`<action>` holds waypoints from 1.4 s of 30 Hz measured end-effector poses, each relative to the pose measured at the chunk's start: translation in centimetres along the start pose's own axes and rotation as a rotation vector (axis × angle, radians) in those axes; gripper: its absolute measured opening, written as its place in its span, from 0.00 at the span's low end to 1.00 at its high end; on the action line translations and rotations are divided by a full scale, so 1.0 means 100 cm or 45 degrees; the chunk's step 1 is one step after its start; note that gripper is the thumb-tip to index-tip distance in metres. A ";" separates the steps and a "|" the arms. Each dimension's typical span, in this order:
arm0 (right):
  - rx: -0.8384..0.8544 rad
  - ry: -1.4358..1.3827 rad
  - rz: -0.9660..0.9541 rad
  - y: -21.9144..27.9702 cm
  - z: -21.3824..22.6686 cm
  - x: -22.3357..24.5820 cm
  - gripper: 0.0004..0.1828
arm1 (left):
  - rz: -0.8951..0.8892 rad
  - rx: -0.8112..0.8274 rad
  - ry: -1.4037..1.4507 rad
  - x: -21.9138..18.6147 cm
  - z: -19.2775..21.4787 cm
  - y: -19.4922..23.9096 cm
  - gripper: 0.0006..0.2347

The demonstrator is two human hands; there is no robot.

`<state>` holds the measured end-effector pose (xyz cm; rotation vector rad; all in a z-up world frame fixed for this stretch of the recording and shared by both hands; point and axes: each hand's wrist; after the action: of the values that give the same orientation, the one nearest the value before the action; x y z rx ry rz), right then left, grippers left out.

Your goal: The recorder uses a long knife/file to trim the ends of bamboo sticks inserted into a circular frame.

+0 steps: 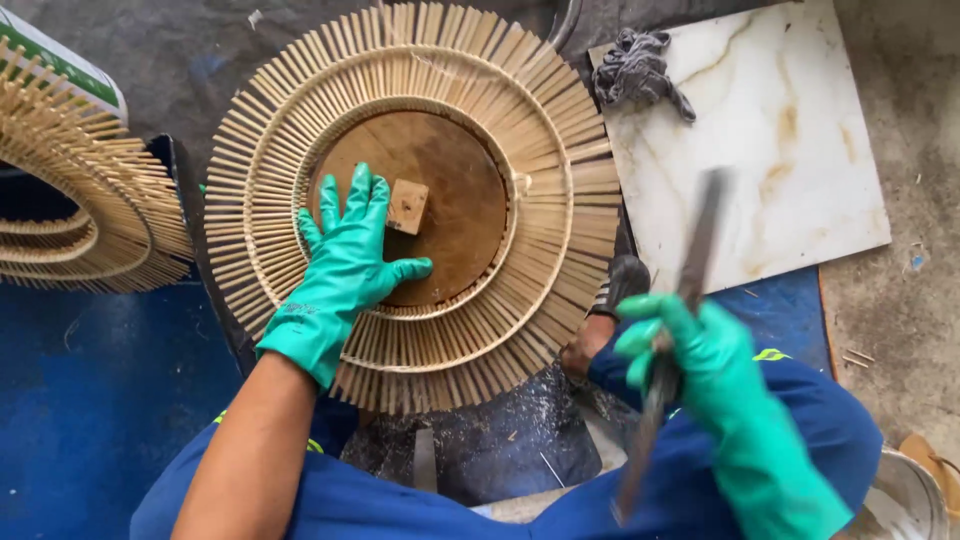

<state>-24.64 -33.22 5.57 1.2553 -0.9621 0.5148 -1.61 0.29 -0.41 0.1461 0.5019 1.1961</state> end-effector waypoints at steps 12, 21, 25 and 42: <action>-0.506 0.844 0.186 -0.140 0.018 0.011 0.28 | 0.193 -0.057 0.046 -0.024 -0.005 -0.003 0.51; -0.390 0.866 0.331 -0.148 0.013 -0.003 0.26 | 0.219 -0.021 0.057 -0.029 0.003 -0.004 0.53; -0.441 0.702 0.168 -0.086 -0.003 0.037 0.21 | 0.178 -0.056 0.060 -0.026 0.001 -0.007 0.53; 0.172 -0.260 -0.290 0.034 -0.039 -0.036 0.31 | 0.152 -0.043 0.106 -0.021 -0.004 -0.004 0.52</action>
<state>-27.96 -28.03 4.41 1.5401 -0.9498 0.2800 -2.03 -1.82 -0.24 0.0984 0.5517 1.3306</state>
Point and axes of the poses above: each hand's wrist, its own y-axis away from the middle knuckle, its own z-axis out of the back of the hand, x = y × z, and after that the axes turned 2 degrees about z, right-handed
